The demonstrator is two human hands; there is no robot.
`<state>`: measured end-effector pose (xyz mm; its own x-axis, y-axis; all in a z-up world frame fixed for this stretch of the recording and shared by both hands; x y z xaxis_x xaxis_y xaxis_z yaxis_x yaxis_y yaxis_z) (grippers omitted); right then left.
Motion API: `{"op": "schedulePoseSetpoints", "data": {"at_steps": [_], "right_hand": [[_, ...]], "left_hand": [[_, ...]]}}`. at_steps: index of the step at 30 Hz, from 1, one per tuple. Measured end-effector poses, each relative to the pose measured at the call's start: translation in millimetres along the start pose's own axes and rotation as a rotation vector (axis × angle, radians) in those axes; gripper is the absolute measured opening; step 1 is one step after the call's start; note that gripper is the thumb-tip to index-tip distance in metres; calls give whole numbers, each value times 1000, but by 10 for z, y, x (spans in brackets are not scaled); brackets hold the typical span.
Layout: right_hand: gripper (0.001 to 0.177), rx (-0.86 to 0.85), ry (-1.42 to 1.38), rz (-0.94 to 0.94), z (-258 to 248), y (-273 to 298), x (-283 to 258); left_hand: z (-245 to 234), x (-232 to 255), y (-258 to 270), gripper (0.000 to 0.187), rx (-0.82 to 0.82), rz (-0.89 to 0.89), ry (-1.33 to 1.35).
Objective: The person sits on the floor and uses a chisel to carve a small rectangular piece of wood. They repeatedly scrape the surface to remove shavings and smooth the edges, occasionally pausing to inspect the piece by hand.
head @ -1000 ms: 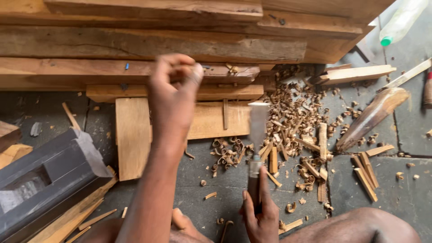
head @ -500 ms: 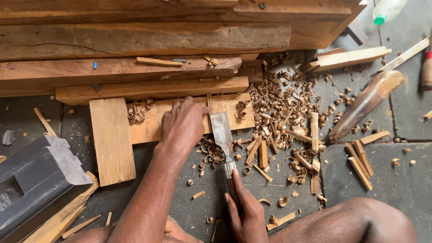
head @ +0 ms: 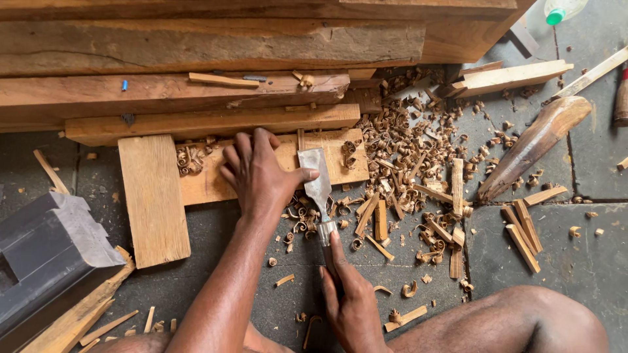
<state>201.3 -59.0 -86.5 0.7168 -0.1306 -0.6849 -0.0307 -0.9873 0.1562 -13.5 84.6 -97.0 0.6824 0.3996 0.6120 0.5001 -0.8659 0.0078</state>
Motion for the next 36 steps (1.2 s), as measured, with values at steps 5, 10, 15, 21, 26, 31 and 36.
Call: {"op": "schedulePoseSetpoints", "data": {"at_steps": [5,10,15,21,26,31,36], "right_hand": [[70,28,64,-16,18,-22,-32],[64,99,14,-170,7,-142,-264],[73,-56,70,63,229,-269,-142],[72,48,131,-126,170,-141,-277],[71,130,-379,-190,-60,-211,-445],[79,-28,-977,486,-44,-33,-175],[81,-9,-615,377,-518,-50,126]], "left_hand": [[-34,-17,39,83,93,-16,73],[-73,-27,3,66,146,-77,140],[38,-111,-71,59,162,-232,108],[-19,-102,28,55,114,-231,68],[-265,-43,18,59,-26,-109,221],[-328,-149,244,34,-49,-122,340],[-155,327,120,43,129,60,313]]}}
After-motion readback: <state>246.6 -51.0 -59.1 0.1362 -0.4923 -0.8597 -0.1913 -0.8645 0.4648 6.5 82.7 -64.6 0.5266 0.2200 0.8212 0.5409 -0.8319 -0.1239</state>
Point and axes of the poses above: each hand's wrist, its own y-axis away from the middle knuckle, its own z-axis out of the palm, x = y × z, the point moved 10 cm from there along -y, towards the middle knuckle, and after that the axes turned 9 degrees about x, right-handed, at the moved point
